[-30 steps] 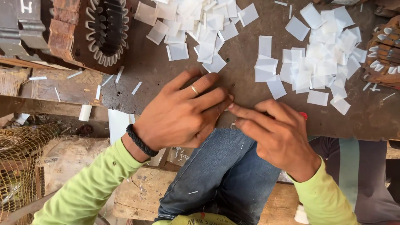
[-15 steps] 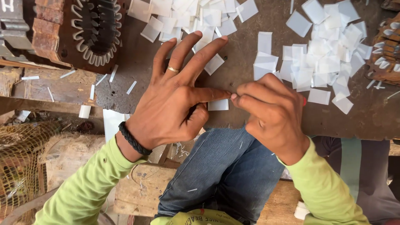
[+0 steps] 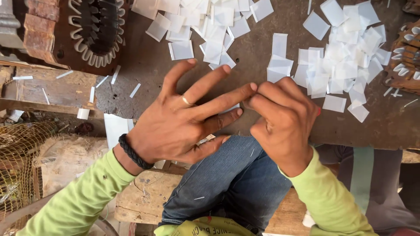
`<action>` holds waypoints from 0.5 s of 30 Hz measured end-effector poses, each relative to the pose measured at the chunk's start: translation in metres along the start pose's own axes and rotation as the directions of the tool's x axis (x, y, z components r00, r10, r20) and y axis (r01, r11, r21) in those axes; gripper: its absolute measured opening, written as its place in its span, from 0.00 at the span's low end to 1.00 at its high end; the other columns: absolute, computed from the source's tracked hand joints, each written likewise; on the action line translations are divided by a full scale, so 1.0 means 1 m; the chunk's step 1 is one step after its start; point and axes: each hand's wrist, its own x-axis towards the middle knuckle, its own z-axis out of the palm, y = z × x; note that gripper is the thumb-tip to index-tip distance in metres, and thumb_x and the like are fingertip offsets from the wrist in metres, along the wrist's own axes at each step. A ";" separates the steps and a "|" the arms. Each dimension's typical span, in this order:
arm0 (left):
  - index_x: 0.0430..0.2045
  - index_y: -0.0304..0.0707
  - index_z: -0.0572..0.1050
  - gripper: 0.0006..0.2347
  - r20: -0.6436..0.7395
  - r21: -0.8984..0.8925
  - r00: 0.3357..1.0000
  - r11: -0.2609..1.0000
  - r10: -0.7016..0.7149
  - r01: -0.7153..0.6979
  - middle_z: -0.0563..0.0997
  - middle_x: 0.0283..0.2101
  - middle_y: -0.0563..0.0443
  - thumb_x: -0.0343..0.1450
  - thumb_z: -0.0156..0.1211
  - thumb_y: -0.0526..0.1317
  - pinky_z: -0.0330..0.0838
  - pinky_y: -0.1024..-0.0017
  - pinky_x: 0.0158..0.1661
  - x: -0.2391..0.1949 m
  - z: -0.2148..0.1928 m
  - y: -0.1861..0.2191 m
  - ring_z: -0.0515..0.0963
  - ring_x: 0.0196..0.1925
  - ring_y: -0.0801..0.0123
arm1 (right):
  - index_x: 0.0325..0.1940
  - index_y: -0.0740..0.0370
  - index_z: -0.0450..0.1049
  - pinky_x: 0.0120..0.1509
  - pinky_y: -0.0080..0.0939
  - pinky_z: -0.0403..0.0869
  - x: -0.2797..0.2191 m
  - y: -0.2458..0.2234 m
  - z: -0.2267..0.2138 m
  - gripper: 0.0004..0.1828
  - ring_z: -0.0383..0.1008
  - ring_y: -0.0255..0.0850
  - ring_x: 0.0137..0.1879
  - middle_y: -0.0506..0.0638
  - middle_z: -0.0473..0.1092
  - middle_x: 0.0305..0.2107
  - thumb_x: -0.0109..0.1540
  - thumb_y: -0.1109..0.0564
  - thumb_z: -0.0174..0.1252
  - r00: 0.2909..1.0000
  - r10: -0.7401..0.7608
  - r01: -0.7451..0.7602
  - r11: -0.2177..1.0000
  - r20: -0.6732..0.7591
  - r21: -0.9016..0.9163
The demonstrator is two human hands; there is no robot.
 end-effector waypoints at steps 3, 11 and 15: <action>0.51 0.50 0.83 0.17 -0.028 0.016 1.000 1.000 -0.013 0.014 0.67 0.71 0.58 0.76 0.59 0.57 0.49 0.43 0.71 -0.002 0.006 0.002 0.62 0.74 0.58 | 0.31 0.66 0.77 0.36 0.45 0.67 -0.001 0.001 -0.001 0.10 0.69 0.45 0.36 0.47 0.74 0.31 0.48 0.73 0.59 0.999 0.034 -0.034 0.999 -0.011 -0.020; 0.49 0.45 0.83 0.12 -0.167 0.260 0.977 0.962 0.136 -0.090 0.81 0.53 0.58 0.73 0.65 0.41 0.69 0.70 0.57 -0.020 0.028 0.011 0.77 0.59 0.66 | 0.33 0.65 0.79 0.40 0.42 0.70 -0.005 -0.001 0.001 0.10 0.71 0.42 0.38 0.48 0.75 0.33 0.55 0.75 0.61 0.997 0.024 -0.018 0.997 -0.067 0.077; 0.39 0.44 0.81 0.03 -0.172 0.098 0.960 0.973 0.222 -0.207 0.82 0.51 0.50 0.74 0.65 0.38 0.73 0.68 0.48 -0.033 0.031 0.026 0.82 0.47 0.68 | 0.35 0.65 0.82 0.37 0.37 0.69 -0.021 0.014 -0.003 0.10 0.71 0.36 0.35 0.49 0.75 0.31 0.57 0.76 0.63 0.991 0.095 -0.063 0.951 -0.094 0.302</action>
